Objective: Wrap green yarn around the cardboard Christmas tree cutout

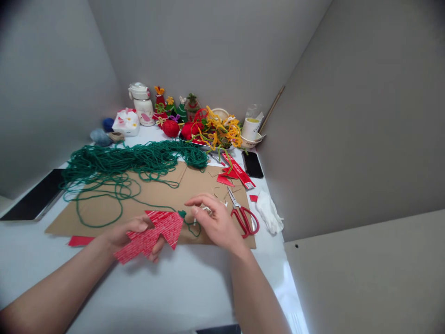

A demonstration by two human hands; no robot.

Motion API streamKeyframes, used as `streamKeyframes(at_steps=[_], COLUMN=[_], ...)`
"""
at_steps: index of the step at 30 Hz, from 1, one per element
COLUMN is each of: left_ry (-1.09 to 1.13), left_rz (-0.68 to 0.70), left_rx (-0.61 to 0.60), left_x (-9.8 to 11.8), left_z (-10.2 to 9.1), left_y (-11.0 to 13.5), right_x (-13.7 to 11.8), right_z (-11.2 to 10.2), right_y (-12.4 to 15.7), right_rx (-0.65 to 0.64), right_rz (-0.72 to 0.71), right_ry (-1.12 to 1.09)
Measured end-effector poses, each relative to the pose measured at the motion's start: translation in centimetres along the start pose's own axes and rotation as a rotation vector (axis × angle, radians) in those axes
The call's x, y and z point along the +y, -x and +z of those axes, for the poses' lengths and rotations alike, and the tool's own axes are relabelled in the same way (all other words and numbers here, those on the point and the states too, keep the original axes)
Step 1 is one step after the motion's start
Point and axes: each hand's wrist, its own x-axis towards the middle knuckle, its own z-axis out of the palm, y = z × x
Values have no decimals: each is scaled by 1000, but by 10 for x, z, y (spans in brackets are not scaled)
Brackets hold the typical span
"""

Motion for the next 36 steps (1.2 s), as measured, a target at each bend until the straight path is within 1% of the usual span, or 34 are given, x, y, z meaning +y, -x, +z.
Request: streamKeyframes(at_steps=[3,6,11,14,19,22,25,31,36], left_ry=[5,26,22,25,-38,-65,-86,-187,-238], left_rz=[8,13,15,10,6,19,22,-13,-39], left_rx=[-1,-2,15,30,47,37,63,195,267], left_x=[-1,-1,-1,0,1,1,1,5,6], left_z=[2,3,2,2,4,4,4,11,12], left_y=[-1,-2,-2,-2,-3,-3,-4,-5,-6], right_x=[5,6,3,2,3,3,4,4,6], right_z=[4,7,9,9,9,9,10,10,12], right_y=[1,2,0,-1,-1,0,-1,-1,-1], right_rx=[37,53,19,7,-25,-64,-64,-15,13], right_rz=[44,71,31,41,118,193,236,211,183], right_ry=[-88,-109,-136,-150,-165,-219,-259,-141,-5])
